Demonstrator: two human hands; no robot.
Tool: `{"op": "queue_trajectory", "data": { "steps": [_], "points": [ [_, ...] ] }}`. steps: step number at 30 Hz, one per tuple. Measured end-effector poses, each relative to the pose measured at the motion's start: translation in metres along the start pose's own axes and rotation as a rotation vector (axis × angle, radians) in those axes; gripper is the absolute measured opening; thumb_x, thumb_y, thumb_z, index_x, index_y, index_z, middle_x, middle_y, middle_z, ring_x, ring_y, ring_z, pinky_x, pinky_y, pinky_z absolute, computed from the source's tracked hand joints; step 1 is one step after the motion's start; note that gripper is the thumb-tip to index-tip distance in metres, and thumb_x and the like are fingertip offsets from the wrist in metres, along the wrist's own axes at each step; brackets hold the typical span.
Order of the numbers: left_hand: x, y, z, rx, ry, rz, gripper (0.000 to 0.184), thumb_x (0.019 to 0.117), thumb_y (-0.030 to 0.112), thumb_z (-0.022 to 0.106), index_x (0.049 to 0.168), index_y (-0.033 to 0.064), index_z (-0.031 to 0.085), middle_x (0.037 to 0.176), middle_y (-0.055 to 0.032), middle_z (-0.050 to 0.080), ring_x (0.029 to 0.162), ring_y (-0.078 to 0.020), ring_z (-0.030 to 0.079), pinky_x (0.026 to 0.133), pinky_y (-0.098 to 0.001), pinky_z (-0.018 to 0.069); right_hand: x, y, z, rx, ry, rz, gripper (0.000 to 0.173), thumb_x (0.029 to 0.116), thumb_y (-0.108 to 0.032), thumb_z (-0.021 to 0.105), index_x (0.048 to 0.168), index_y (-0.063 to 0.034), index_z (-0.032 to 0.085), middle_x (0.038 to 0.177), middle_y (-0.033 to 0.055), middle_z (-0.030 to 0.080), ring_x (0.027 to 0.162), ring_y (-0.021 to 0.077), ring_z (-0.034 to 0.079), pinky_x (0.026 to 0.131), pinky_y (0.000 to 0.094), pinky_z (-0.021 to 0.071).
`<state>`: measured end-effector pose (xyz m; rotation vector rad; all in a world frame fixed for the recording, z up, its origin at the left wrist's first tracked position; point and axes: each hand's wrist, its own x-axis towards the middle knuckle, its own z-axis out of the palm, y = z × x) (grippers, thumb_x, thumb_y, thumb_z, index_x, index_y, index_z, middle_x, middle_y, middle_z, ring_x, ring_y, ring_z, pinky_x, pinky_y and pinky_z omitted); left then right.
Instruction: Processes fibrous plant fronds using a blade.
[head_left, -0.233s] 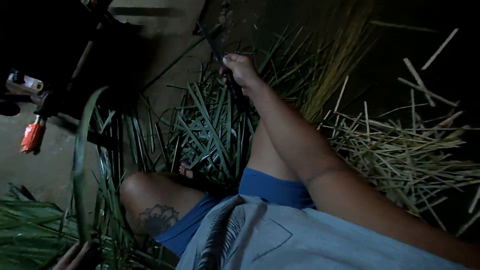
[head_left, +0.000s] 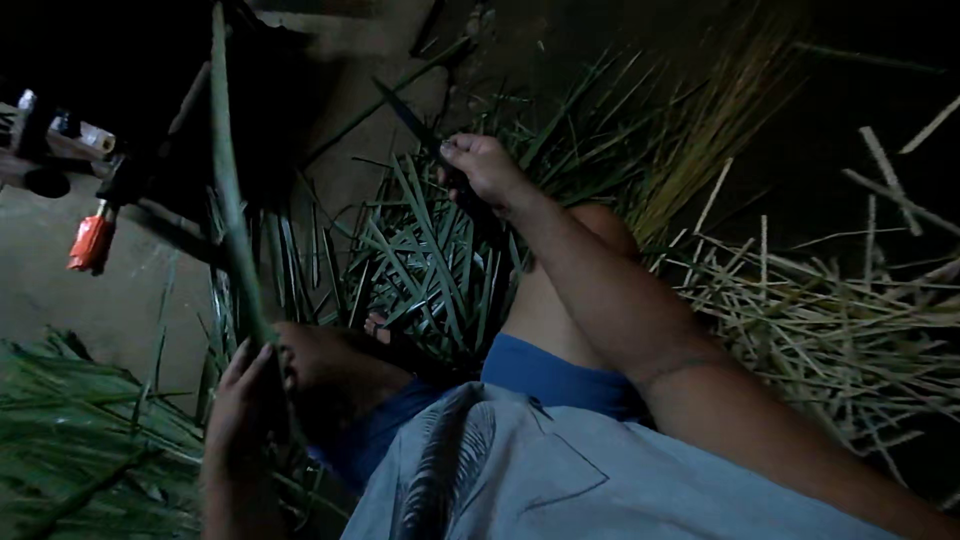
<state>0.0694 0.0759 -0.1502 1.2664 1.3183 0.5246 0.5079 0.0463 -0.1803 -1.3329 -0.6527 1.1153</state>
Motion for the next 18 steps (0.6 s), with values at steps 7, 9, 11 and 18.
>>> {"op": "queue_trajectory", "data": {
  "steps": [7, 9, 11, 18],
  "points": [
    [0.044, 0.03, 0.118, -0.102, -0.039, 0.08, 0.03, 0.1093, 0.018, 0.049, 0.139, 0.0097, 0.051, 0.092, -0.0088, 0.069, 0.061, -0.0131, 0.063, 0.053, -0.0258, 0.0555, -0.028, 0.012, 0.035, -0.28, -0.265, -0.017, 0.03, 0.1116, -0.023, 0.047, 0.127, -0.0016, 0.06, 0.084, 0.0075, 0.067, 0.062, 0.0126, 0.064, 0.055, 0.026, 0.0558],
    [0.051, 0.035, 0.131, -0.016, -0.044, 0.111, 0.033, 0.1088, 0.022, 0.051, 0.139, 0.0091, 0.054, 0.096, -0.0099, 0.072, 0.063, -0.0141, 0.065, 0.055, -0.0275, 0.056, -0.031, 0.013, 0.039, -0.243, -0.315, 0.017, 0.03, 0.1116, -0.023, 0.046, 0.129, -0.0024, 0.06, 0.082, 0.0075, 0.066, 0.06, 0.0124, 0.062, 0.053, 0.0253, 0.0541],
    [0.056, 0.036, 0.139, 0.038, -0.065, 0.183, 0.032, 0.1085, 0.022, 0.052, 0.136, 0.0076, 0.059, 0.096, -0.0103, 0.073, 0.065, -0.0149, 0.066, 0.056, -0.0282, 0.0564, -0.034, 0.013, 0.041, -0.184, -0.359, 0.052, 0.031, 0.1115, -0.023, 0.047, 0.133, -0.0044, 0.058, 0.079, 0.0084, 0.065, 0.057, 0.0127, 0.06, 0.051, 0.0247, 0.0523],
    [0.052, 0.04, 0.161, 0.31, 0.052, 0.367, 0.026, 0.1088, 0.018, 0.051, 0.127, 0.0094, 0.068, 0.092, -0.0058, 0.072, 0.062, -0.014, 0.067, 0.055, -0.0311, 0.0599, -0.043, 0.006, 0.044, -0.163, -0.565, 0.148, 0.036, 0.1113, -0.025, 0.047, 0.143, -0.0078, 0.051, 0.08, 0.0106, 0.065, 0.058, 0.0143, 0.061, 0.051, 0.0246, 0.0525]
  ]
}}
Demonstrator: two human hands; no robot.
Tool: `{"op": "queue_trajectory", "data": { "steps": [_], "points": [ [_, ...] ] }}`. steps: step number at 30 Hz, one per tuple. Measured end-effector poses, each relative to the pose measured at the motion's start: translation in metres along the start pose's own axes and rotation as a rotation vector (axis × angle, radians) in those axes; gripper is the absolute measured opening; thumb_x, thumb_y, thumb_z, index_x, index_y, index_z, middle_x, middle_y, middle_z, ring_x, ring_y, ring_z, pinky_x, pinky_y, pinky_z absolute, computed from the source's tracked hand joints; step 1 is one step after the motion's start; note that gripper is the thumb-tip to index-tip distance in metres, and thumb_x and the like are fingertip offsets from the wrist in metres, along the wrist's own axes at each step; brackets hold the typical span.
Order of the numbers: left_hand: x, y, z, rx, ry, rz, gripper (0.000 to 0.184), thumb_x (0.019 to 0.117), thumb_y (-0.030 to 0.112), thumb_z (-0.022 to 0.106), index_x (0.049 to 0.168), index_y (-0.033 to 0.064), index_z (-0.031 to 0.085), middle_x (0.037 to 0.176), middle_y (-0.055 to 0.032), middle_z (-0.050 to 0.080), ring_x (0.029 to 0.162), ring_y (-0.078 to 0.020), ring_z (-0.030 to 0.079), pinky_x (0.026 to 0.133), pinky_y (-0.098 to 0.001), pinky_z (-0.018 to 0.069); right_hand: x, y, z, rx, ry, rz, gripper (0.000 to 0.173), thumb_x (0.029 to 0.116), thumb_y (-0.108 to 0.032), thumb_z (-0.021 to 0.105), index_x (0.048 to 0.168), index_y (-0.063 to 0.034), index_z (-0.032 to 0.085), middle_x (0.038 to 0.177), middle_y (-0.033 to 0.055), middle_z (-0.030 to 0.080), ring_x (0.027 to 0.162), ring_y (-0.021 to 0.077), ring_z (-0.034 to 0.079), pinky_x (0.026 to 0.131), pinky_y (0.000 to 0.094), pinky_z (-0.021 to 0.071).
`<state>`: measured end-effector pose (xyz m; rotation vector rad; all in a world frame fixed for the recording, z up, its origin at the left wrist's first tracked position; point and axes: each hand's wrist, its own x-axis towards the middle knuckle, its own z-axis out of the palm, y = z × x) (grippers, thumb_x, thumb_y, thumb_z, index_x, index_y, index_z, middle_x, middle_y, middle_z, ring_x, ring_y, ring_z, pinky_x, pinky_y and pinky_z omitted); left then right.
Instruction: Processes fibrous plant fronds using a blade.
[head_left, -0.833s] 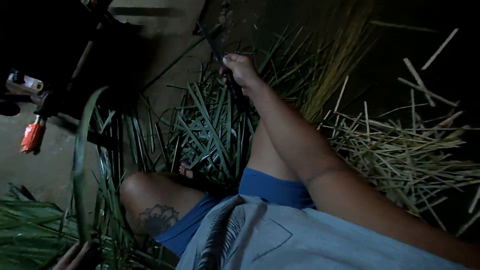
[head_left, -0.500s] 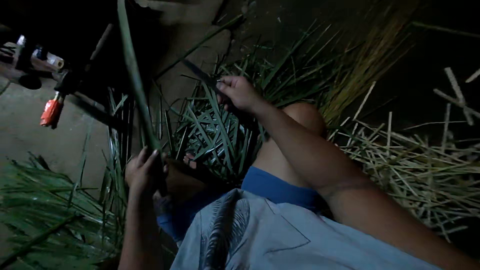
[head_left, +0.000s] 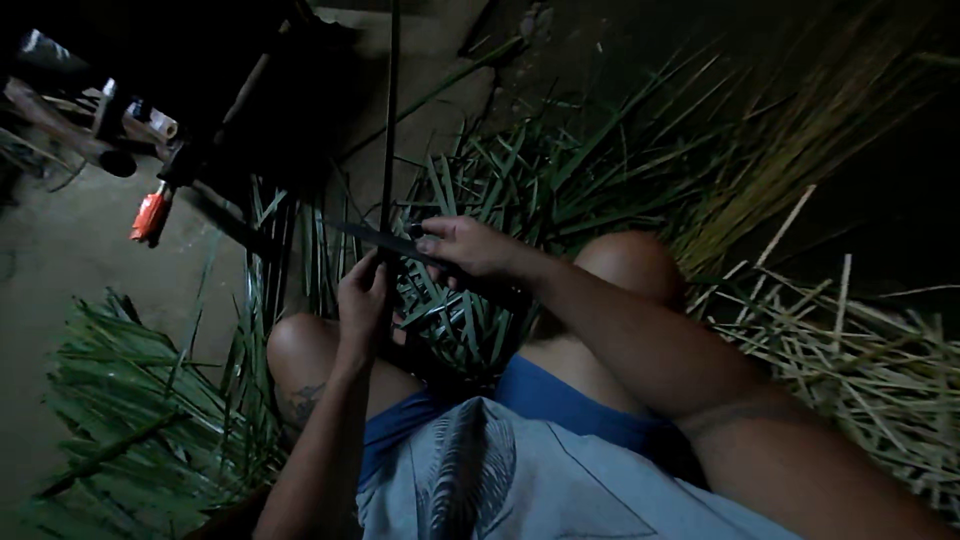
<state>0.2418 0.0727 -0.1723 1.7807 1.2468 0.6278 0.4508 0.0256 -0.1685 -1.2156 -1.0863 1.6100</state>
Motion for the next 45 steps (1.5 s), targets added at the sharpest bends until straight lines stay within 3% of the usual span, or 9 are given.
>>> {"op": "queue_trajectory", "data": {
  "steps": [6, 14, 17, 23, 27, 31, 34, 38, 45],
  "points": [
    [0.003, -0.004, 0.013, 0.132, 0.072, 0.043, 0.022, 0.1082, 0.019, 0.052, 0.104, 0.0059, 0.069, 0.073, -0.0044, 0.066, 0.055, -0.0116, 0.061, 0.052, -0.0301, 0.0554, 0.002, 0.007, 0.017, 0.052, 0.059, 0.042, 0.041, 0.1121, -0.025, 0.045, 0.15, -0.0099, 0.046, 0.08, 0.0119, 0.067, 0.053, 0.0149, 0.06, 0.048, 0.025, 0.0504],
    [0.01, -0.006, 0.02, 0.103, 0.08, 0.036, 0.022, 0.1077, 0.021, 0.054, 0.108, 0.0056, 0.07, 0.072, -0.0045, 0.066, 0.054, -0.0123, 0.062, 0.052, -0.0312, 0.0566, 0.007, 0.011, 0.014, 0.093, 0.027, 0.07, 0.039, 0.1121, -0.022, 0.044, 0.148, -0.0069, 0.046, 0.087, 0.0118, 0.068, 0.061, 0.0157, 0.063, 0.054, 0.0269, 0.0545],
    [0.011, -0.005, 0.022, 0.118, 0.091, 0.035, 0.023, 0.1077, 0.02, 0.054, 0.1, 0.0047, 0.069, 0.07, -0.0042, 0.065, 0.053, -0.012, 0.061, 0.052, -0.031, 0.0555, 0.008, 0.011, 0.011, 0.119, 0.011, 0.084, 0.036, 0.1119, -0.022, 0.045, 0.144, -0.0056, 0.048, 0.085, 0.0113, 0.067, 0.06, 0.0155, 0.063, 0.054, 0.027, 0.0547],
    [0.01, -0.009, 0.023, 0.089, 0.104, 0.058, 0.026, 0.1066, 0.021, 0.056, 0.128, 0.0132, 0.069, 0.08, -0.0041, 0.07, 0.057, -0.0106, 0.062, 0.054, -0.0297, 0.0562, 0.013, 0.019, 0.014, 0.152, -0.009, 0.107, 0.033, 0.1112, -0.024, 0.047, 0.139, -0.0076, 0.052, 0.083, 0.0105, 0.068, 0.057, 0.0142, 0.062, 0.05, 0.0244, 0.0521],
    [0.007, -0.009, 0.023, 0.133, 0.117, 0.062, 0.024, 0.1062, 0.018, 0.057, 0.125, 0.0115, 0.07, 0.078, -0.0037, 0.069, 0.056, -0.0099, 0.062, 0.054, -0.0298, 0.0568, 0.013, 0.018, 0.017, 0.153, -0.002, 0.124, 0.031, 0.1115, -0.024, 0.046, 0.136, -0.0061, 0.052, 0.083, 0.0098, 0.065, 0.057, 0.0141, 0.06, 0.05, 0.0249, 0.0517],
    [0.007, -0.011, 0.025, 0.255, 0.128, 0.088, 0.017, 0.1054, 0.019, 0.057, 0.105, 0.0081, 0.071, 0.075, -0.0046, 0.068, 0.059, -0.013, 0.063, 0.058, -0.0352, 0.0563, 0.014, 0.018, 0.016, 0.151, 0.009, 0.092, 0.032, 0.1114, -0.025, 0.046, 0.136, -0.0049, 0.052, 0.083, 0.0102, 0.066, 0.057, 0.0142, 0.061, 0.049, 0.0248, 0.0517],
    [0.007, -0.013, 0.025, 0.289, 0.125, 0.088, 0.018, 0.1058, 0.023, 0.058, 0.104, 0.0112, 0.071, 0.075, -0.004, 0.067, 0.06, -0.0142, 0.063, 0.058, -0.0374, 0.0565, 0.016, 0.016, 0.013, 0.139, -0.002, 0.103, 0.031, 0.1116, -0.025, 0.046, 0.135, -0.0061, 0.053, 0.084, 0.0106, 0.067, 0.057, 0.015, 0.06, 0.049, 0.0258, 0.0518],
    [0.004, -0.012, 0.027, 0.395, 0.123, 0.127, 0.018, 0.1052, 0.02, 0.058, 0.108, 0.0094, 0.072, 0.087, -0.0082, 0.071, 0.075, -0.0216, 0.069, 0.071, -0.0483, 0.058, 0.014, 0.013, 0.012, 0.136, 0.049, 0.103, 0.034, 0.111, -0.025, 0.048, 0.14, -0.0076, 0.053, 0.084, 0.0099, 0.066, 0.058, 0.014, 0.061, 0.051, 0.0248, 0.0519],
    [0.001, -0.012, 0.031, 0.436, 0.115, 0.171, 0.019, 0.1056, 0.018, 0.056, 0.113, 0.012, 0.072, 0.093, -0.0068, 0.072, 0.081, -0.0213, 0.07, 0.075, -0.0494, 0.059, 0.018, 0.015, 0.009, 0.153, 0.071, 0.089, 0.034, 0.111, -0.023, 0.048, 0.142, -0.0093, 0.052, 0.083, 0.0104, 0.066, 0.056, 0.0143, 0.061, 0.049, 0.0257, 0.0525]
  ]
}}
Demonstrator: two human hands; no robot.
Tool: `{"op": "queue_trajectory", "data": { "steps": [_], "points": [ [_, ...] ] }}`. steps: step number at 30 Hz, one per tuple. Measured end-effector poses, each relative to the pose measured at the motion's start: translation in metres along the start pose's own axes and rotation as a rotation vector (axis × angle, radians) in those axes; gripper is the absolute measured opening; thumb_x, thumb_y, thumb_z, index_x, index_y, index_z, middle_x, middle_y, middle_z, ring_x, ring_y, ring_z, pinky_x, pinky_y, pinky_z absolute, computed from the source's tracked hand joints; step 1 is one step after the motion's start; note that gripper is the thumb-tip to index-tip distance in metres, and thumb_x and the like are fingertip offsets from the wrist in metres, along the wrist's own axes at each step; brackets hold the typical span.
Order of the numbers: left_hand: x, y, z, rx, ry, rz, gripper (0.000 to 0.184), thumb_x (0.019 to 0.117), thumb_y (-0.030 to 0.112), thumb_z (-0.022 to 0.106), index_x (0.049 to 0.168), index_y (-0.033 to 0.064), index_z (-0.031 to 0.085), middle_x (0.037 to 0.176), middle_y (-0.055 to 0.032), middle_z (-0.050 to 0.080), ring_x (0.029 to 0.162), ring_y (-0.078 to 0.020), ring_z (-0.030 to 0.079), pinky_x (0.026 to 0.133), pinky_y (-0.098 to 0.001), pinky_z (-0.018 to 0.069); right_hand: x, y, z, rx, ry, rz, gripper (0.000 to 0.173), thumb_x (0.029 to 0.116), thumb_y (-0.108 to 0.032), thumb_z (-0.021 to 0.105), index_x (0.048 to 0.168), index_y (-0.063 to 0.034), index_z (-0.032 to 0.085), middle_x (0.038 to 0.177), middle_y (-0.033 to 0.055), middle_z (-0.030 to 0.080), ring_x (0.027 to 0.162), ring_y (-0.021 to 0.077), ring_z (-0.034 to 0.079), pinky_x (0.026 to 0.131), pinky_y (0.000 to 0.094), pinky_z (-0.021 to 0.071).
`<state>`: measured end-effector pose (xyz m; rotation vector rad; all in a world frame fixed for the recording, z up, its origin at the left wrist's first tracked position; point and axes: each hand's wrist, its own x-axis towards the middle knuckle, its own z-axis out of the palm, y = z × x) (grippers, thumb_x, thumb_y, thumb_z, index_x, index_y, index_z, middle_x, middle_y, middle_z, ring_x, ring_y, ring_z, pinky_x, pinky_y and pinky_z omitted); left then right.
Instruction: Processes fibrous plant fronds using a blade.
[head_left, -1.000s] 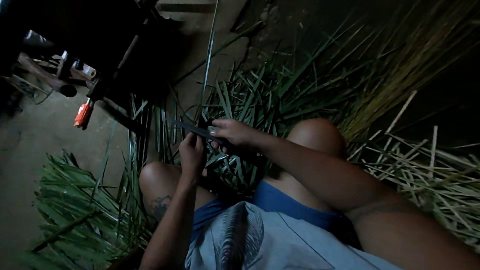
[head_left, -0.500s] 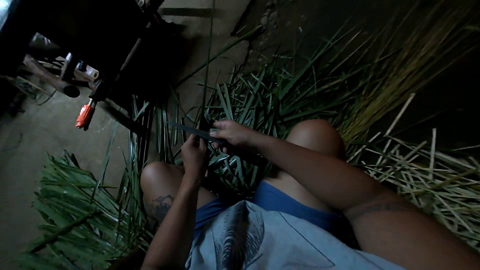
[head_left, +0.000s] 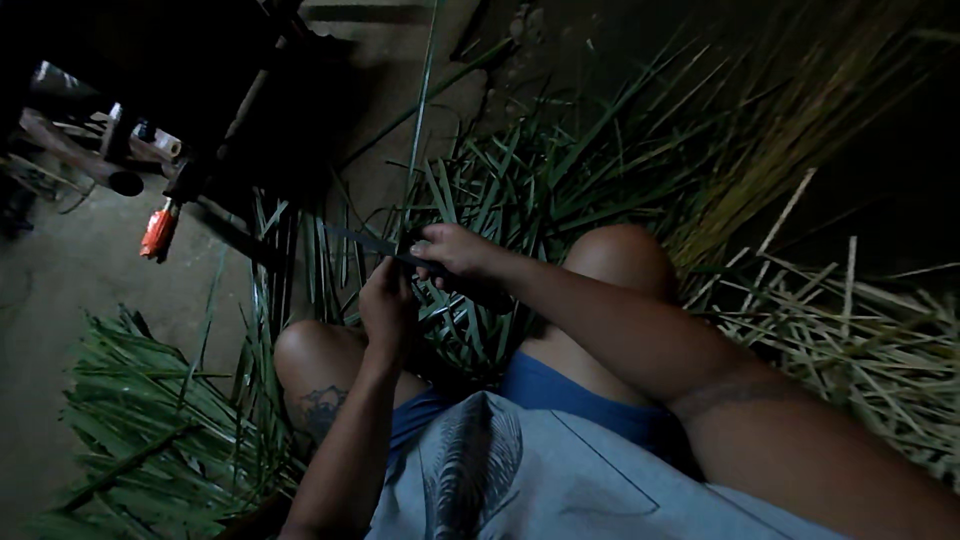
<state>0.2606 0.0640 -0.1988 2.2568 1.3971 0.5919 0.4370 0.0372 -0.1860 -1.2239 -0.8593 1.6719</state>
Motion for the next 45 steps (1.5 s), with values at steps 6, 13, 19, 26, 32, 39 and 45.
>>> {"op": "queue_trajectory", "data": {
  "steps": [6, 13, 19, 26, 32, 39, 45],
  "points": [
    [-0.006, -0.005, 0.003, 0.038, 0.01, 0.024, 0.02, 0.1059, 0.017, 0.055, 0.119, 0.0113, 0.068, 0.096, -0.0088, 0.072, 0.082, -0.0245, 0.07, 0.073, -0.0519, 0.0584, 0.001, -0.002, -0.002, 0.007, 0.02, -0.025, 0.031, 0.1106, -0.021, 0.049, 0.138, -0.008, 0.057, 0.083, 0.0098, 0.066, 0.058, 0.0143, 0.061, 0.05, 0.0252, 0.052],
    [-0.012, -0.003, 0.001, 0.072, 0.002, 0.059, 0.035, 0.1048, 0.015, 0.056, 0.138, 0.0209, 0.064, 0.108, -0.0046, 0.074, 0.09, -0.0225, 0.072, 0.077, -0.052, 0.0596, 0.005, -0.003, -0.005, -0.031, 0.069, -0.01, 0.032, 0.1106, -0.019, 0.048, 0.14, -0.0102, 0.058, 0.084, 0.0097, 0.066, 0.06, 0.0143, 0.062, 0.052, 0.0256, 0.0539],
    [-0.016, -0.001, 0.0, 0.162, -0.02, 0.036, 0.038, 0.1028, 0.012, 0.058, 0.14, 0.0192, 0.062, 0.113, -0.0096, 0.073, 0.094, -0.0297, 0.072, 0.076, -0.0563, 0.0584, 0.006, -0.002, -0.005, -0.014, 0.118, 0.007, 0.028, 0.1108, -0.02, 0.047, 0.13, -0.0051, 0.061, 0.084, 0.0083, 0.066, 0.059, 0.0128, 0.061, 0.052, 0.0242, 0.0528],
    [-0.02, -0.003, -0.001, 0.186, -0.027, 0.081, 0.04, 0.1013, 0.011, 0.06, 0.14, 0.0205, 0.062, 0.115, -0.0097, 0.072, 0.093, -0.0304, 0.072, 0.073, -0.056, 0.0585, 0.008, -0.002, -0.012, 0.104, 0.173, 0.007, 0.027, 0.11, -0.018, 0.047, 0.129, -0.0044, 0.06, 0.085, 0.0087, 0.066, 0.057, 0.0132, 0.06, 0.049, 0.0247, 0.0527],
    [-0.019, 0.005, -0.015, 0.264, -0.073, 0.067, 0.036, 0.1045, 0.016, 0.054, 0.14, 0.0181, 0.06, 0.124, -0.01, 0.068, 0.095, -0.0317, 0.071, 0.073, -0.0562, 0.0585, 0.008, 0.001, -0.017, 0.112, 0.126, -0.043, 0.024, 0.11, -0.018, 0.047, 0.124, -0.0027, 0.06, 0.082, 0.0079, 0.065, 0.058, 0.0135, 0.061, 0.052, 0.0257, 0.0546],
    [-0.024, 0.009, -0.028, 0.251, -0.026, 0.105, 0.037, 0.1021, 0.008, 0.055, 0.139, 0.0135, 0.058, 0.122, -0.0121, 0.069, 0.095, -0.0321, 0.072, 0.073, -0.0565, 0.0588, 0.004, 0.001, -0.014, 0.118, 0.09, -0.213, 0.022, 0.1088, -0.015, 0.049, 0.118, -0.0016, 0.064, 0.077, 0.008, 0.066, 0.056, 0.0135, 0.062, 0.051, 0.0267, 0.0555],
    [-0.027, 0.01, -0.034, 0.238, -0.05, 0.08, 0.038, 0.102, 0.009, 0.056, 0.139, 0.0155, 0.058, 0.114, -0.0123, 0.072, 0.088, -0.0333, 0.072, 0.07, -0.0579, 0.058, 0.001, 0.002, -0.013, 0.122, 0.096, -0.253, 0.023, 0.1088, -0.013, 0.047, 0.116, -0.0005, 0.064, 0.077, 0.0086, 0.065, 0.056, 0.0132, 0.061, 0.052, 0.0263, 0.055]
  ]
}}
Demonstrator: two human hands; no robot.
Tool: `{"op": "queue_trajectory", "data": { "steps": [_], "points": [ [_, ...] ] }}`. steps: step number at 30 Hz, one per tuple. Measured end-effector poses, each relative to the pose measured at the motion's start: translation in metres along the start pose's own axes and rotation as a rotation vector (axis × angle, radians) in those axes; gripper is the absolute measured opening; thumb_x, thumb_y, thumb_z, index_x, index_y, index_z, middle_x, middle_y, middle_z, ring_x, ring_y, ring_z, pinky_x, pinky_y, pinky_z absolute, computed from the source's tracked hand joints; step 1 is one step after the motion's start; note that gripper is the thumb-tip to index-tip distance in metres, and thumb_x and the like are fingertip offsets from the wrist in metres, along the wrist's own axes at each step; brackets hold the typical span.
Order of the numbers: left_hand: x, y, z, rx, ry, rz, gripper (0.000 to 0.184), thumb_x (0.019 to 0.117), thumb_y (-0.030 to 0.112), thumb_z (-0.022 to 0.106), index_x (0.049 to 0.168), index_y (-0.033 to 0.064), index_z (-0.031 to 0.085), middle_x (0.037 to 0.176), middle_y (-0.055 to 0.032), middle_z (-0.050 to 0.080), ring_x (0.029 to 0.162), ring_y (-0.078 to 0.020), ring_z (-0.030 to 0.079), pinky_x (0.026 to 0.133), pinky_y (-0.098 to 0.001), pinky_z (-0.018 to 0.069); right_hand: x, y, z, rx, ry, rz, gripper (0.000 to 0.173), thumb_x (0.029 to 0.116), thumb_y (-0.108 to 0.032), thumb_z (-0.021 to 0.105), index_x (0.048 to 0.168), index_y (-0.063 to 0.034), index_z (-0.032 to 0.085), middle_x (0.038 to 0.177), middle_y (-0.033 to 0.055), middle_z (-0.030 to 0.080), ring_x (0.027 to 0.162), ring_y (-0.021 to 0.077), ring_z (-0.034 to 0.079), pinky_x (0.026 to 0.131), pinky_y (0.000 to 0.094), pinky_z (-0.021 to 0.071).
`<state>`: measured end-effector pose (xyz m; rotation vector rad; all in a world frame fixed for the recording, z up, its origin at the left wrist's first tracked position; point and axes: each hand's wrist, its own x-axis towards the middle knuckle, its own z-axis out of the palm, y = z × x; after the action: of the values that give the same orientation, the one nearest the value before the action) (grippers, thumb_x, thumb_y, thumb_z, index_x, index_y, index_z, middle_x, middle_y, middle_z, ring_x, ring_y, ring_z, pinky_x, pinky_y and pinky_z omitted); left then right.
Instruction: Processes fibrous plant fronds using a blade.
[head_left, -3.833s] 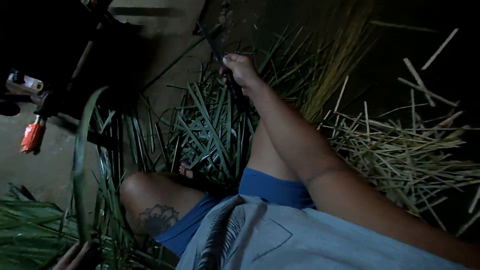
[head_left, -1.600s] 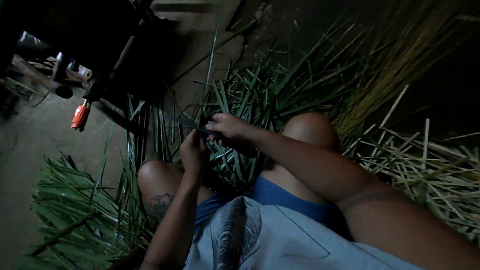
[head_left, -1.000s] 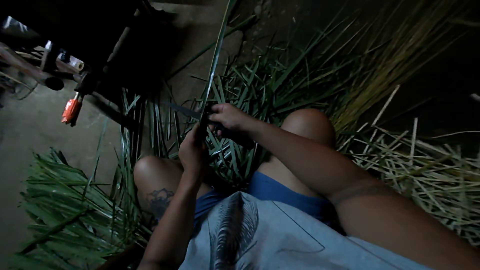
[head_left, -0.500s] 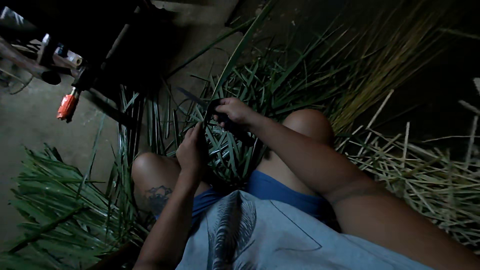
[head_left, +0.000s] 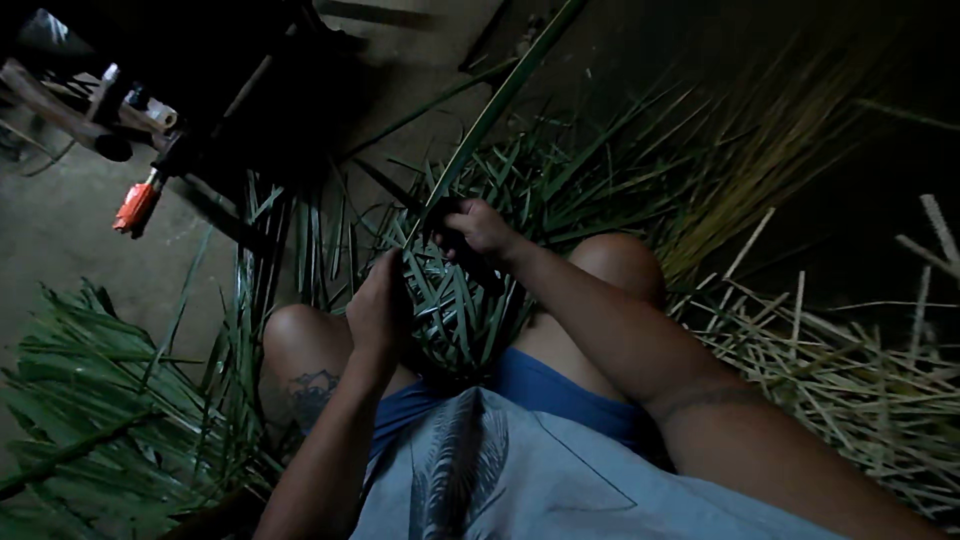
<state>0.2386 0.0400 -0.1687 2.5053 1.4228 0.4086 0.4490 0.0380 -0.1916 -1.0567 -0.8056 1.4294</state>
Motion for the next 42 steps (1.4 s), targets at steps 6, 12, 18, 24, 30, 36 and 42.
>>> {"op": "queue_trajectory", "data": {
  "steps": [6, 12, 18, 24, 30, 36, 42],
  "points": [
    [-0.007, -0.001, -0.003, 0.0, -0.007, 0.004, 0.041, 0.1007, 0.007, 0.057, 0.141, 0.015, 0.058, 0.118, -0.0119, 0.071, 0.091, -0.0332, 0.073, 0.072, -0.058, 0.0584, -0.002, -0.005, -0.003, 0.019, 0.06, 0.015, 0.022, 0.1094, -0.014, 0.045, 0.117, -0.0017, 0.062, 0.076, 0.0069, 0.064, 0.056, 0.0123, 0.061, 0.051, 0.0258, 0.055],
    [-0.018, -0.008, -0.006, -0.01, -0.043, -0.011, 0.042, 0.0994, 0.008, 0.06, 0.14, 0.015, 0.059, 0.117, -0.0122, 0.072, 0.092, -0.0336, 0.072, 0.074, -0.058, 0.0584, 0.001, -0.007, -0.012, 0.041, 0.146, -0.024, 0.024, 0.1098, -0.016, 0.044, 0.117, -0.0031, 0.062, 0.076, 0.007, 0.064, 0.056, 0.0134, 0.061, 0.052, 0.0277, 0.0556],
    [-0.032, -0.019, -0.01, -0.015, -0.099, -0.062, 0.044, 0.0978, 0.01, 0.063, 0.141, 0.0164, 0.059, 0.114, -0.0127, 0.073, 0.093, -0.0339, 0.073, 0.076, -0.0589, 0.0579, 0.002, -0.011, -0.018, 0.058, 0.212, -0.011, 0.025, 0.1104, -0.018, 0.044, 0.123, -0.0045, 0.061, 0.079, 0.0076, 0.065, 0.056, 0.0143, 0.061, 0.051, 0.0283, 0.0559],
    [-0.045, -0.047, -0.01, -0.074, -0.084, 0.01, 0.039, 0.1006, 0.01, 0.058, 0.139, 0.0169, 0.059, 0.112, -0.0073, 0.073, 0.089, -0.0269, 0.073, 0.075, -0.0544, 0.0594, 0.004, -0.009, -0.019, 0.078, 0.201, -0.028, 0.025, 0.1101, -0.017, 0.045, 0.124, -0.0043, 0.062, 0.078, 0.0072, 0.064, 0.057, 0.0139, 0.061, 0.052, 0.0277, 0.0554],
    [-0.056, -0.07, -0.019, -0.125, -0.081, 0.064, 0.034, 0.102, 0.009, 0.056, 0.136, 0.0097, 0.062, 0.111, -0.0098, 0.073, 0.092, -0.0245, 0.072, 0.081, -0.0503, 0.0601, 0.006, -0.009, -0.021, 0.111, 0.23, -0.042, 0.023, 0.11, -0.017, 0.044, 0.119, -0.0041, 0.061, 0.076, 0.006, 0.062, 0.056, 0.013, 0.06, 0.051, 0.0271, 0.0553],
    [-0.069, -0.087, -0.032, -0.167, -0.063, 0.047, 0.032, 0.1013, 0.003, 0.055, 0.132, 0.005, 0.064, 0.107, -0.013, 0.073, 0.083, -0.0228, 0.071, 0.077, -0.0447, 0.0606, 0.006, -0.012, -0.026, 0.119, 0.291, -0.053, 0.023, 0.1098, -0.018, 0.044, 0.119, -0.0048, 0.061, 0.075, 0.0059, 0.063, 0.055, 0.0135, 0.06, 0.05, 0.0272, 0.0551],
    [-0.081, -0.103, -0.051, -0.058, -0.098, 0.015, 0.036, 0.0985, 0.003, 0.057, 0.133, 0.0112, 0.064, 0.105, -0.0102, 0.073, 0.082, -0.0282, 0.072, 0.071, -0.0543, 0.0601, 0.001, -0.016, -0.028, 0.134, 0.29, -0.084, 0.024, 0.1099, -0.017, 0.044, 0.123, -0.0046, 0.06, 0.074, 0.005, 0.061, 0.054, 0.0126, 0.059, 0.049, 0.0268, 0.0551]
  ]
}}
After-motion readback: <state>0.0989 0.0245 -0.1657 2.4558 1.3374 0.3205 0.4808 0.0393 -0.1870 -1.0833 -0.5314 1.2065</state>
